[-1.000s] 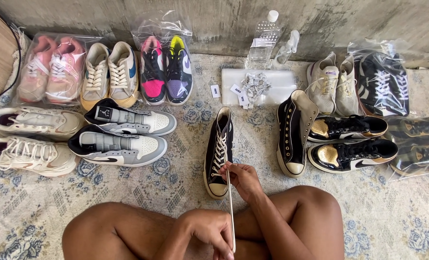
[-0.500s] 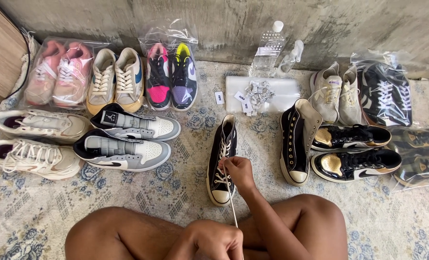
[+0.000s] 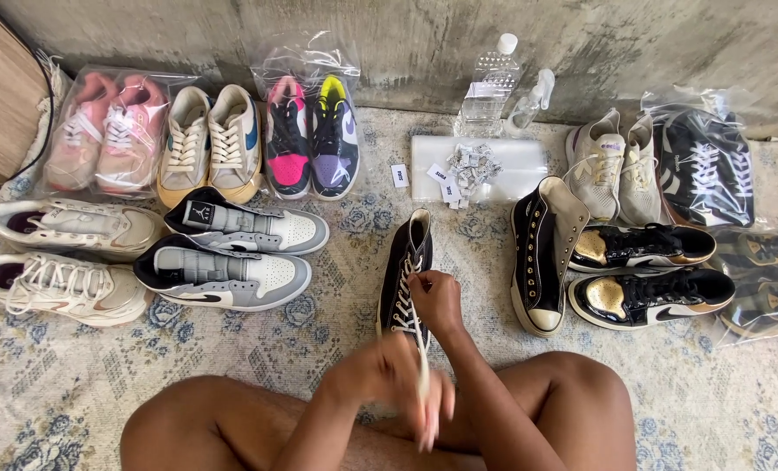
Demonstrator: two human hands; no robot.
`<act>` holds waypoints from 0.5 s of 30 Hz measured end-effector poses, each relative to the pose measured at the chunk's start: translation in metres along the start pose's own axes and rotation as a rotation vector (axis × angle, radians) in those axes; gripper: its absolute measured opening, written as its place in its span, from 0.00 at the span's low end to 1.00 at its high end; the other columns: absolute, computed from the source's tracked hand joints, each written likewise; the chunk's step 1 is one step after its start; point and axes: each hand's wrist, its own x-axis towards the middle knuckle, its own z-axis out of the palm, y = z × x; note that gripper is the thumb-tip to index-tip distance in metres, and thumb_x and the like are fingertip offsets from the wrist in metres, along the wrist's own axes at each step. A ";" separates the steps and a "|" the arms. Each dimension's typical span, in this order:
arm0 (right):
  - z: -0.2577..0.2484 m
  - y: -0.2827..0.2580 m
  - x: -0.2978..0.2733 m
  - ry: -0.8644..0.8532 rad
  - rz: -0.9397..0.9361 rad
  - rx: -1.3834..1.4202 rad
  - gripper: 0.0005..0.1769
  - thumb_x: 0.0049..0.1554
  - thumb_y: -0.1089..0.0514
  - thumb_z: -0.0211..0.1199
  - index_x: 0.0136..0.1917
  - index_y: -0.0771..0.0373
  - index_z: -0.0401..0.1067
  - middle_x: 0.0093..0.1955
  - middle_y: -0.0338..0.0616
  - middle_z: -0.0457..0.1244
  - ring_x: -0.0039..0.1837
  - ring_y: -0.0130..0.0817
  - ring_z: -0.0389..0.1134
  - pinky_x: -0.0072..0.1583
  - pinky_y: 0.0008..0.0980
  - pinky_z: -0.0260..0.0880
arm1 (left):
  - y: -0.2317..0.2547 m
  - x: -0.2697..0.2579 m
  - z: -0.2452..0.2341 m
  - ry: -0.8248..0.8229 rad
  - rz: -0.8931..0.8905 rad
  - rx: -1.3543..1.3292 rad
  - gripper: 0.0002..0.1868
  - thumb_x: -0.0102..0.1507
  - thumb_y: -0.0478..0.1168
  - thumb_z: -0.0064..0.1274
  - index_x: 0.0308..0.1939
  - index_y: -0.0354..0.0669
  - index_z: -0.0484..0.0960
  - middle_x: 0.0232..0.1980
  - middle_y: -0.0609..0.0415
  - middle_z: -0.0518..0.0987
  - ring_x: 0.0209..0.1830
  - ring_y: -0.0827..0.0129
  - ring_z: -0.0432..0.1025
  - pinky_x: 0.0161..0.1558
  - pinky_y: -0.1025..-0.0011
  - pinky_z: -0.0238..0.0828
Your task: The person laces a black high-top sneaker by hand, threading the laces through the eyelets and turning the shoe over. They finish by pulling the laces tight and tying them into a bow.
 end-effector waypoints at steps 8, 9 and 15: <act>0.000 0.033 0.001 0.005 0.001 0.052 0.12 0.57 0.54 0.64 0.39 0.61 0.84 0.26 0.47 0.67 0.34 0.45 0.71 0.41 0.42 0.69 | 0.023 0.008 -0.092 1.107 0.137 1.076 0.11 0.66 0.45 0.62 0.43 0.42 0.88 0.55 0.41 0.84 0.66 0.43 0.70 0.73 0.39 0.46; 0.000 0.035 0.000 0.003 0.006 0.039 0.11 0.56 0.53 0.66 0.39 0.60 0.84 0.25 0.46 0.67 0.34 0.44 0.70 0.41 0.43 0.69 | 0.017 0.000 -0.105 1.133 0.082 1.349 0.12 0.66 0.44 0.63 0.43 0.37 0.88 0.56 0.38 0.83 0.68 0.38 0.67 0.72 0.38 0.48; -0.009 0.029 -0.008 0.006 -0.037 0.119 0.12 0.61 0.56 0.63 0.43 0.64 0.83 0.22 0.43 0.63 0.30 0.34 0.65 0.36 0.36 0.65 | -0.042 -0.053 -0.119 1.137 -0.292 1.881 0.07 0.61 0.45 0.64 0.38 0.48 0.91 0.35 0.54 0.86 0.51 0.55 0.78 0.72 0.42 0.49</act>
